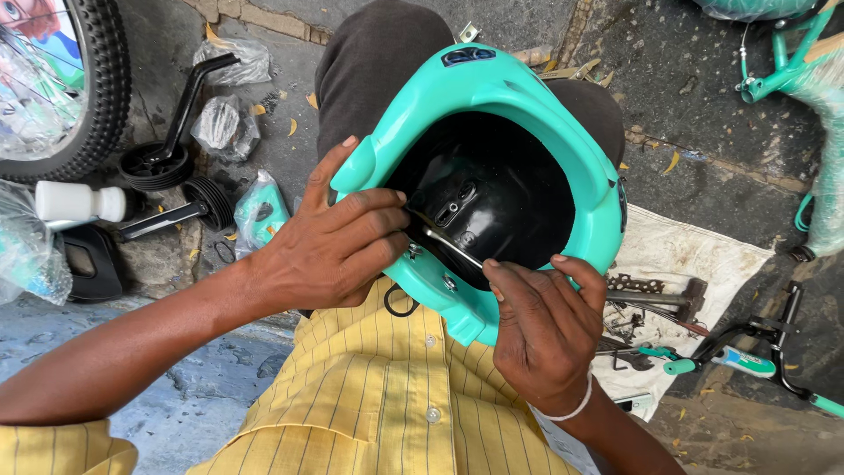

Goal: The person is assembling bicycle components while sitting on the ground. They use a screwdriver to tighten a bolt on a black wheel hub, then attach a metal bracket to a teal plastic seat using a screw and pliers.

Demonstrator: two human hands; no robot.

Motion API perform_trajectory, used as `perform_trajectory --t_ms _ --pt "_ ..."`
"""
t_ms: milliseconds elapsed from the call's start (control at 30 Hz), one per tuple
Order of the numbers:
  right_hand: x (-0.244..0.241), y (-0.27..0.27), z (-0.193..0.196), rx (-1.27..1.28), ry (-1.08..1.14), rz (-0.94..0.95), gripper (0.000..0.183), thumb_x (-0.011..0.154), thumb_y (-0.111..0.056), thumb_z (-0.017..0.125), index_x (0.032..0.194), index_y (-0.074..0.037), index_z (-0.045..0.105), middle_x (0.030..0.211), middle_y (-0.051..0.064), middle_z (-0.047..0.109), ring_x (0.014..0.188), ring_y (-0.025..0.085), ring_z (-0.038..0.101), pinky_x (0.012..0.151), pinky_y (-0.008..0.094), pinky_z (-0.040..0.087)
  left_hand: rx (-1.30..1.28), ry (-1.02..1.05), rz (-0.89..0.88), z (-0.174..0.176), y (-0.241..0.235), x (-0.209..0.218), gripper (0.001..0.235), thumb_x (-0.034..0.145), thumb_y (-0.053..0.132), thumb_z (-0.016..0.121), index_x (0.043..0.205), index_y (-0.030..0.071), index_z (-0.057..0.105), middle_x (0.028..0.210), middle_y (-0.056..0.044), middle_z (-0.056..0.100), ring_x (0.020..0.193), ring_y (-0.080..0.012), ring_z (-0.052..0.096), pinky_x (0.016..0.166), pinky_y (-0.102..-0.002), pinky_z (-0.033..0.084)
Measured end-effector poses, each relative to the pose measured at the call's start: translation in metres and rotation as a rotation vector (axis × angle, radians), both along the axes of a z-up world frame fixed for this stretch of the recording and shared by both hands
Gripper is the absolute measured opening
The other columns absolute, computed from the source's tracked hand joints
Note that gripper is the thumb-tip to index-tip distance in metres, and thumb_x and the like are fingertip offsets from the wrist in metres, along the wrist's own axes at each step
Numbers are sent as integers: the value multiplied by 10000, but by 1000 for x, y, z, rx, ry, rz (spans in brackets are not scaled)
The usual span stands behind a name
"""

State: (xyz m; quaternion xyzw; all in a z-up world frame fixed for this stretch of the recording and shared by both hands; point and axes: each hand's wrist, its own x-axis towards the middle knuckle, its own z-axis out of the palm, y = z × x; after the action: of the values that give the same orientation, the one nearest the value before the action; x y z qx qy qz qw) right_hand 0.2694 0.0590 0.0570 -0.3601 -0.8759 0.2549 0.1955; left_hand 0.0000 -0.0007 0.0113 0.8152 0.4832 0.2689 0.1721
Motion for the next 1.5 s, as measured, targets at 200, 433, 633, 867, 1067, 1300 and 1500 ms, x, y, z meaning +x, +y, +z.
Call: perform_trajectory --t_ms 200,433,633,867,1067,1300,1500 --pt "-3 2 7 -34 -29 104 217 943 45 663 1136 -36 720 1002 75 778 862 158 716 1093 404 353 104 -39 12 -12 -6 0 135 867 52 705 935 115 607 959 -14 596 1163 -190 626 1231 -714 225" --pt "-6 3 16 -97 -43 107 235 904 35 681 1123 -41 724 1002 64 775 857 155 714 1117 407 354 123 -43 10 -14 -8 -3 105 897 35 688 927 104 616 919 -9 589 1142 -181 634 1247 -707 214" --pt "-7 0 21 -201 -2 48 146 871 -10 760 1007 -35 713 858 60 756 748 127 690 1035 450 464 148 -54 5 -16 -10 -4 107 901 33 682 924 117 621 892 2 576 1131 -177 632 1241 -705 202" --pt "3 10 53 -391 83 -31 170 855 15 723 1024 -1 704 918 156 750 807 199 742 724 278 576 150 -77 6 -18 -10 -4 103 941 34 681 928 123 631 868 11 557 1107 -169 624 1243 -716 201" --pt "-6 4 40 22 -136 82 223 896 72 693 1112 21 719 905 124 749 802 203 710 986 417 492 150 -63 5 -19 -10 -4 117 929 21 673 918 131 634 857 16 553 1093 -164 626 1242 -719 201" --pt "-11 -6 26 -30 -61 71 208 902 65 695 1096 -8 709 937 92 758 802 174 719 1067 448 442 148 -96 1 -19 -9 -2 91 940 47 680 940 128 640 872 10 552 1104 -175 623 1243 -717 198" --pt "-51 5 49 4 53 213 220 942 78 709 1153 99 649 941 181 720 818 300 695 843 376 536 227 -67 -36 -16 -10 -1 85 897 77 695 910 109 617 883 -17 562 1100 -194 633 1220 -713 223"
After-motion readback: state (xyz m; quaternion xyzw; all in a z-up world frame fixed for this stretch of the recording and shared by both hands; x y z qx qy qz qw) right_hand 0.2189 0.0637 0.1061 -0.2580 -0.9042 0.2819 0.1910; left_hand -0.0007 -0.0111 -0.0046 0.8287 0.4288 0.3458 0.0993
